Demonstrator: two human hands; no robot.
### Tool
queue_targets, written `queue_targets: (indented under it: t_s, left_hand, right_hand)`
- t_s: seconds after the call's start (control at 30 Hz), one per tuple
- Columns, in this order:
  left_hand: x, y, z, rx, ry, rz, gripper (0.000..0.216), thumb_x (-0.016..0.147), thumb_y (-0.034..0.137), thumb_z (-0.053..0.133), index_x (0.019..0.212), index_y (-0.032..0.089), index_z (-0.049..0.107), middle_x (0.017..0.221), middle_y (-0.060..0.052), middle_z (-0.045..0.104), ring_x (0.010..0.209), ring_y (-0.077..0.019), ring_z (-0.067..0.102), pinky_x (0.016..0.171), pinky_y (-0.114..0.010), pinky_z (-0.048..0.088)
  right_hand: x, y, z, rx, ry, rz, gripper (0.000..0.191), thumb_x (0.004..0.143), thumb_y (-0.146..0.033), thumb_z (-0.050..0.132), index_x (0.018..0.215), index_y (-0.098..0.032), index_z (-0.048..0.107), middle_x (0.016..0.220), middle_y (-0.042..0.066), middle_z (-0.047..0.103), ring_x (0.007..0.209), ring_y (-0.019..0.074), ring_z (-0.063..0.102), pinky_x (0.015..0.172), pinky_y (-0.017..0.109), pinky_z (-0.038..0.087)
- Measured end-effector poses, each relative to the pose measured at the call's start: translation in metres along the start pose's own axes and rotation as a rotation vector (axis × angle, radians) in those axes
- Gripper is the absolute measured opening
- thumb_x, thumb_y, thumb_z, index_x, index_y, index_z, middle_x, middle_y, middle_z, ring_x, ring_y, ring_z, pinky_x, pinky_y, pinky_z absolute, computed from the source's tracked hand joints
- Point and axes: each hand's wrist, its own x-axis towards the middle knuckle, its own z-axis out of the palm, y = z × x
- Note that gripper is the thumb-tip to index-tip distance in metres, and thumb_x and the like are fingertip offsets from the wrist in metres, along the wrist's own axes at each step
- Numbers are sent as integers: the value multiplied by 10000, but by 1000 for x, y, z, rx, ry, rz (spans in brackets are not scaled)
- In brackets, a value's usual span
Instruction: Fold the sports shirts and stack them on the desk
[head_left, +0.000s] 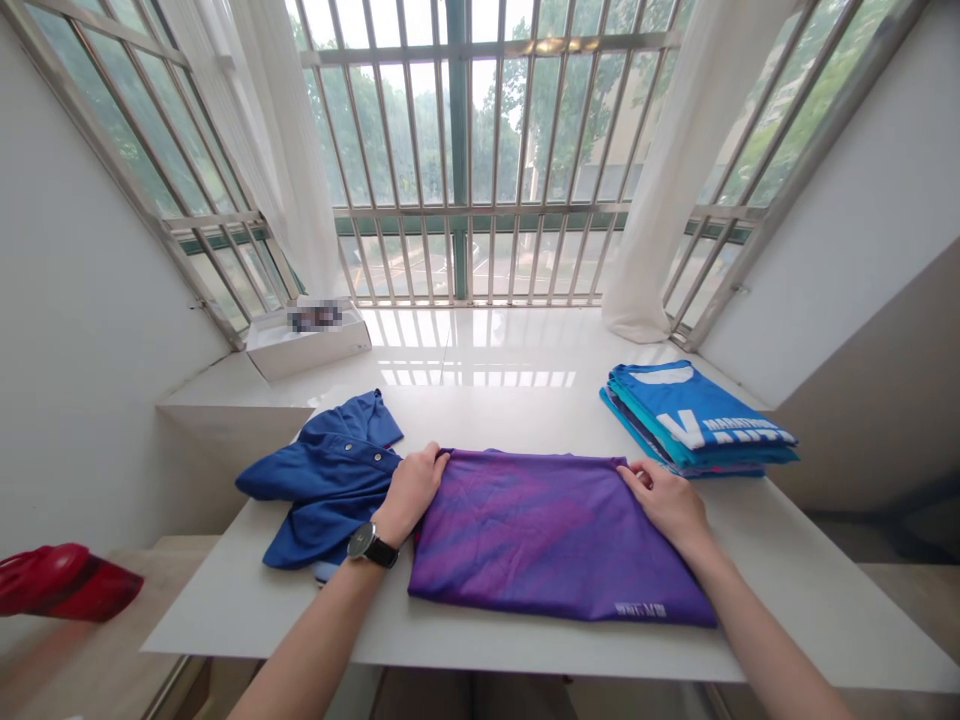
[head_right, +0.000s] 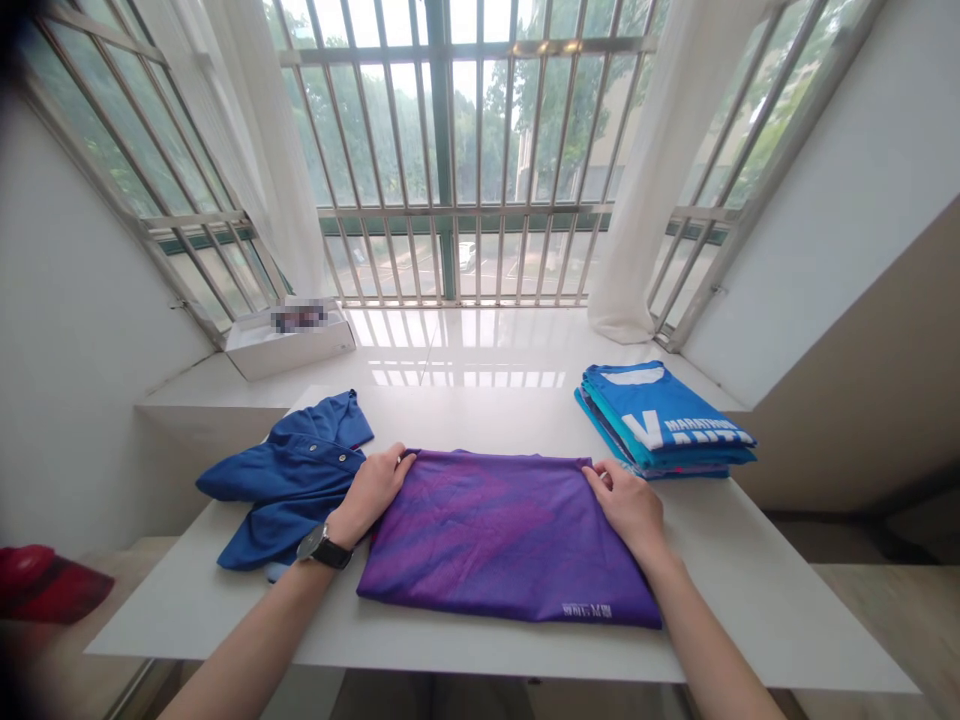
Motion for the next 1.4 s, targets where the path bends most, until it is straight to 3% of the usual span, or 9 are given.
queue_targets:
  t_s: [0.13, 0.33, 0.47, 0.7, 0.9, 1.0, 1.1, 1.2, 1.4]
  left_hand:
    - [-2, -3, -6, -18, 26, 10, 225, 1015, 313, 424, 1088, 173, 584, 931, -106, 708, 878, -252, 706, 728, -298, 497]
    - [-37, 10, -20, -68, 262, 294, 340, 1001, 270, 422, 1317, 181, 509, 1341, -130, 564, 1268, -263, 527, 1068, -382, 431]
    - [-66, 32, 0, -22, 54, 524, 547, 976, 503, 454, 1410, 170, 468, 1509, -147, 437, 1428, -312, 344, 1174, -470, 297]
    - [-51, 31, 25, 0, -87, 514, 727, 968, 636, 327, 1549, 203, 267, 1613, -141, 248, 1489, -296, 215, 1210, -478, 169]
    - [-5, 33, 23, -72, -196, 539, 735, 938, 620, 431, 1527, 194, 318, 1614, -151, 235, 1492, -320, 194, 1199, -508, 175]
    - [16, 29, 14, -240, -209, 541, 649, 913, 522, 554, 1465, 205, 424, 1545, -129, 401, 1422, -292, 368, 1161, -424, 305]
    - [41, 18, 1, -307, -66, 365, 424, 933, 346, 557, 1325, 185, 562, 1325, -103, 623, 1221, -225, 572, 1058, -315, 419]
    - [65, 6, -7, -213, 43, 146, 320, 912, 258, 557, 1191, 124, 637, 1173, -149, 671, 1125, -265, 605, 1004, -368, 440]
    - [90, -7, 4, -224, -4, 143, 257, 824, 375, 679, 983, 177, 721, 1011, -105, 688, 983, -252, 639, 887, -327, 483]
  right_hand:
    - [-2, -2, -9, 6, 18, -9, 366, 869, -523, 460, 892, -238, 687, 766, 44, 731, 711, 233, 673, 569, 288, 407]
    - [-50, -30, -36, -10, 334, -185, 379, 947, -416, 409, 1153, -226, 664, 1075, 87, 732, 937, 248, 686, 765, 335, 514]
    - [-87, -46, -18, -128, 32, -507, 535, 929, -541, 454, 1343, -227, 580, 1419, 117, 560, 1337, 316, 473, 1096, 472, 392]
    - [-79, -29, 11, -305, -106, -338, 672, 958, -577, 332, 1507, -193, 390, 1579, 142, 339, 1454, 299, 306, 1165, 486, 291]
    - [-55, -30, 12, -327, -124, -256, 688, 943, -556, 325, 1493, -151, 406, 1557, 163, 372, 1440, 319, 330, 1155, 502, 292]
    - [-50, -43, 6, -343, -62, -271, 621, 902, -469, 405, 1410, -128, 511, 1511, 179, 437, 1422, 350, 349, 1134, 523, 307]
    - [-39, -83, -6, -218, -2, -396, 504, 887, -354, 433, 1316, -137, 584, 1412, 174, 541, 1313, 332, 479, 1051, 461, 404]
    - [-21, -142, -10, 34, -76, -385, 364, 925, -352, 428, 1178, -198, 640, 1093, 89, 715, 990, 245, 665, 838, 350, 503]
    - [4, -208, 32, 203, -77, -379, 243, 939, -307, 454, 961, -246, 688, 831, 13, 739, 779, 200, 687, 701, 286, 458]
